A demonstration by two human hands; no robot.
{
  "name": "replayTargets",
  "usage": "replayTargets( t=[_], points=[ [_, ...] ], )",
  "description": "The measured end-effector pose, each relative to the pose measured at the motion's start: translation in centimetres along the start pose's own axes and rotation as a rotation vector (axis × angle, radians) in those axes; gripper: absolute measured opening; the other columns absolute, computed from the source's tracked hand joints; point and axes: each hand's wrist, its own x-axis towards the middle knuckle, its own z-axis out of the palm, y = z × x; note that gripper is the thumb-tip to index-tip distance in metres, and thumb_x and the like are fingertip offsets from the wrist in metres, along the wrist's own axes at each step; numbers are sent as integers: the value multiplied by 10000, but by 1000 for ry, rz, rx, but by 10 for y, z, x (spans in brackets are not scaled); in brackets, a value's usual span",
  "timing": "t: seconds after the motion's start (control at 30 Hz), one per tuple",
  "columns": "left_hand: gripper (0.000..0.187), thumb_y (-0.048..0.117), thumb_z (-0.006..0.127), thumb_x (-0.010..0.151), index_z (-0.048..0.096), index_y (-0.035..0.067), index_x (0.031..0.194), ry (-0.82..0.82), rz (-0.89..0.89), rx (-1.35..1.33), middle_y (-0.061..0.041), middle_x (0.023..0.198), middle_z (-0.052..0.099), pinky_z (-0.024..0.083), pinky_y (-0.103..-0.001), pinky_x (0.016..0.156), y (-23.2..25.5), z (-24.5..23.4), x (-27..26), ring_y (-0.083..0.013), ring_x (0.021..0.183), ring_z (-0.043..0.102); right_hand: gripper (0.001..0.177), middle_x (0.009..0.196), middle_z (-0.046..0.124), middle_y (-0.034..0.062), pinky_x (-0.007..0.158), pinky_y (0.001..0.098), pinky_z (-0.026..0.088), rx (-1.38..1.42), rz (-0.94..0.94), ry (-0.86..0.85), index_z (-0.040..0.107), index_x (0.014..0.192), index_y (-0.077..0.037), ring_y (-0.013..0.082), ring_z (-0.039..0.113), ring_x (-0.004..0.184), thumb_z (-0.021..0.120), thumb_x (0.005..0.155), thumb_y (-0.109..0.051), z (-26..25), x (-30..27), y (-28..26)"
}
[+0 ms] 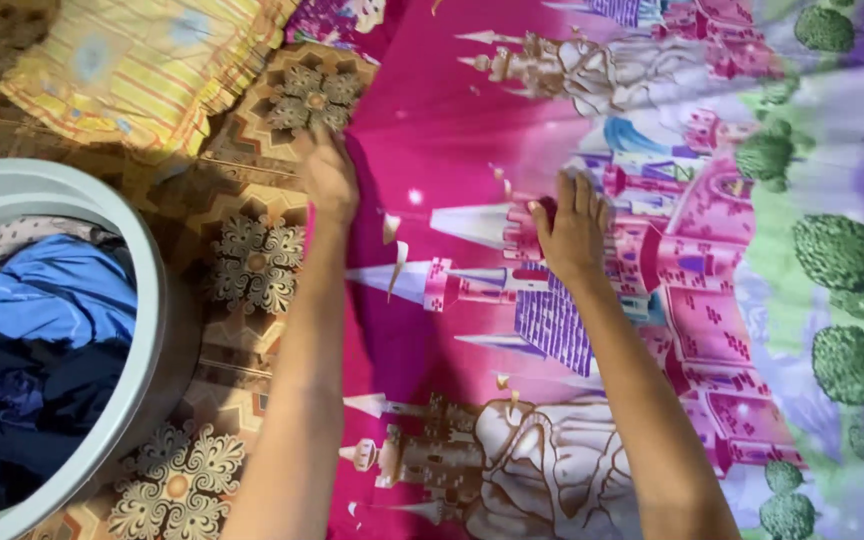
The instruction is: The person folds a large pink Barbie-themed bed sheet on a tiled floor. They smooth the fabric, fold one side over, then fold the remaining portion in half, pressing down to flatten the folds.
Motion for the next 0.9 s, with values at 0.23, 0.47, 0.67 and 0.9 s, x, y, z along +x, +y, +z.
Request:
replayTargets(
  t=[0.23,0.47,0.67,0.9],
  points=[
    [477,176,450,1075,288,63,1509,-151,-209,538,-287,1418,469,334,-572,1134,-94,46,17,-451,1344,466,705,1550,430,230,1146,584,318,-23,64,-42,404,1564,-87,402,400,1451,549,1028,-521,-9,-17,12],
    [400,379,500,1033,454,188,1381,-212,-187,439,-147,1439,467,434,-585,1064,-63,34,4,-387,1320,509,700,1583,404,173,1204,548,201,-39,111,-141,394,1564,-155,349,337,1492,398,1058,-639,15,-14,22],
    [286,357,454,1094,671,225,1226,-262,269,312,-84,1385,589,436,-520,1074,28,11,-20,-324,1335,529,723,1621,363,163,1211,552,192,-37,144,-177,375,1577,-157,342,300,1510,392,1053,-655,18,-14,20],
    [716,776,184,1001,125,454,1638,-781,169,588,-40,1739,23,4,-554,1282,80,19,-34,-264,1598,2,749,1658,289,155,1225,581,155,30,169,-216,342,1603,-183,356,232,1540,373,1045,-681,15,-5,22]
  ],
)
